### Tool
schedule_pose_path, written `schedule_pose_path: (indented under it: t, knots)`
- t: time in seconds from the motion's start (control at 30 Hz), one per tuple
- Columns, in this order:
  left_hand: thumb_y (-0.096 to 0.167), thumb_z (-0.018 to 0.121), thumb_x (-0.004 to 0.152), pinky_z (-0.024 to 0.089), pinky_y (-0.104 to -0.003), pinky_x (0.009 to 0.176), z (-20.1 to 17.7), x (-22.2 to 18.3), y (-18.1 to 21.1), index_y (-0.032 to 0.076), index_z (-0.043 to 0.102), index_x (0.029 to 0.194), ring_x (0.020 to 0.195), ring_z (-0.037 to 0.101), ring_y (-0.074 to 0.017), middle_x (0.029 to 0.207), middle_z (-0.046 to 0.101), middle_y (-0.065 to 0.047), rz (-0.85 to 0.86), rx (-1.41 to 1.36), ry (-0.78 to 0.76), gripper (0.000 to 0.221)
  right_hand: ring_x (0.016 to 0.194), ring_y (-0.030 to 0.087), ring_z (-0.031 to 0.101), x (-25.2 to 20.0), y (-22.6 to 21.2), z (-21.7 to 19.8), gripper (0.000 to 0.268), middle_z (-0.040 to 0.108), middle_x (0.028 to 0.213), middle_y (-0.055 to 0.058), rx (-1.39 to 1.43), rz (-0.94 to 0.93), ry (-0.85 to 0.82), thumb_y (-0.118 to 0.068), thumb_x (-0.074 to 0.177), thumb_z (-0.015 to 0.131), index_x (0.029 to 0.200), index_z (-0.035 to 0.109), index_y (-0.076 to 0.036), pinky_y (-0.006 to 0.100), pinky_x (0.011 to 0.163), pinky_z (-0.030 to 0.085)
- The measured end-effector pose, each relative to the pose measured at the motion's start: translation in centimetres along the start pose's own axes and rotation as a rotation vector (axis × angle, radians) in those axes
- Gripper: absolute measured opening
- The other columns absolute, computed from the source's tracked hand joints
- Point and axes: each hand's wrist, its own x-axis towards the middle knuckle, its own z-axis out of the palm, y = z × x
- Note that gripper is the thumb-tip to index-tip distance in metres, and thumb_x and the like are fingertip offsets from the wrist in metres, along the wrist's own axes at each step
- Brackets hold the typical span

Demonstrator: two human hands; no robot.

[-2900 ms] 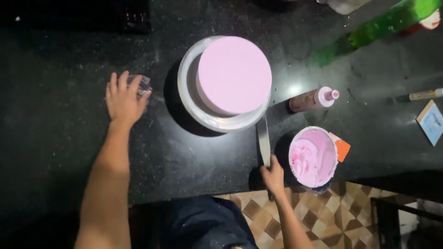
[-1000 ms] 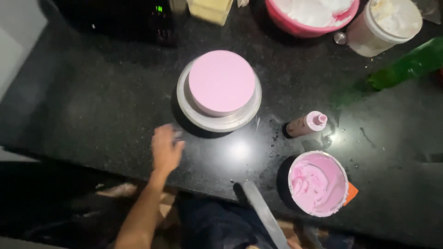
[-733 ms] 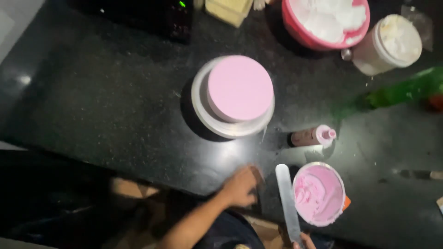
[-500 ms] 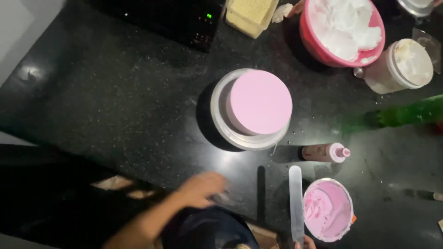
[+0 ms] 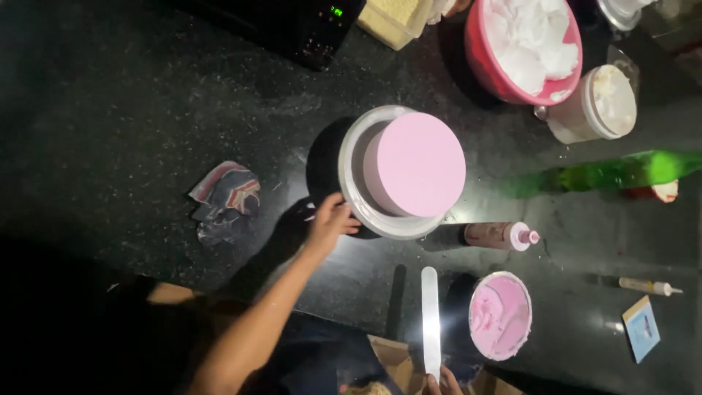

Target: The person smooths pink frosting on a cake set on a turntable. They hold a long icing spatula against the side of the cake while rotating the turntable, then use an orange plastic scraper to smooth the sides, repositioning the cake and scraping frosting off the tools between passes.

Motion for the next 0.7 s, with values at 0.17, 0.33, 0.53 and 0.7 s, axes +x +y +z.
schedule_pose_path:
  t: [0.17, 0.33, 0.53, 0.7]
  knots:
    - [0.018, 0.057, 0.107, 0.058, -0.029, 0.070, 4.2, -2.8, -4.8, 0.000, 0.057, 0.131, 0.080, 0.069, -0.0172, 0.103, 0.072, -0.010, -0.014, -0.166, 0.050, 0.030, 0.065, 0.013, 0.061, -6.6, -6.2, 6.5, 0.036, 0.066, 0.082, 0.010, 0.159, 0.193, 0.140, -0.003, 0.095, 0.065, 0.130, 0.060, 0.004, 0.027, 0.056, 0.047]
    - [0.025, 0.062, 0.107, 0.060, -0.032, 0.069, 5.4, -1.3, -6.0, 0.002, 0.052, 0.117, 0.077, 0.069, -0.0159, 0.095, 0.069, -0.011, -0.006, -0.235, 0.002, 0.028, 0.051, 0.014, 0.054, -8.8, -13.6, 10.3, 0.041, 0.061, 0.065, 0.006, 0.190, 0.415, 0.142, -0.012, 0.091, 0.066, 0.130, 0.061, -0.001, 0.029, 0.045, 0.041]
    - [0.022, 0.062, 0.100, 0.060, -0.039, 0.072, 5.7, 0.6, -4.7, 0.008, 0.048, 0.120, 0.083, 0.068, -0.0243, 0.102, 0.064, -0.013, -0.040, -0.370, 0.171, 0.028, 0.058, 0.010, 0.053, -17.7, -8.0, 5.9, 0.044, 0.064, 0.073, 0.006, 0.113, 0.386, 0.121, -0.020, 0.094, 0.068, 0.135, 0.061, -0.004, 0.026, 0.050, 0.042]
    - [0.017, 0.057, 0.103, 0.063, -0.044, 0.088, 6.7, 2.6, -6.5, 0.000, 0.048, 0.120, 0.103, 0.073, -0.0330, 0.112, 0.065, -0.019, -0.058, -0.356, 0.095, 0.026, 0.085, 0.013, 0.062, -29.9, 14.4, 1.0, 0.044, 0.070, 0.097, 0.011, 0.022, 0.101, 0.244, -0.017, 0.097, 0.068, 0.135, 0.060, 0.002, 0.027, 0.072, 0.047]
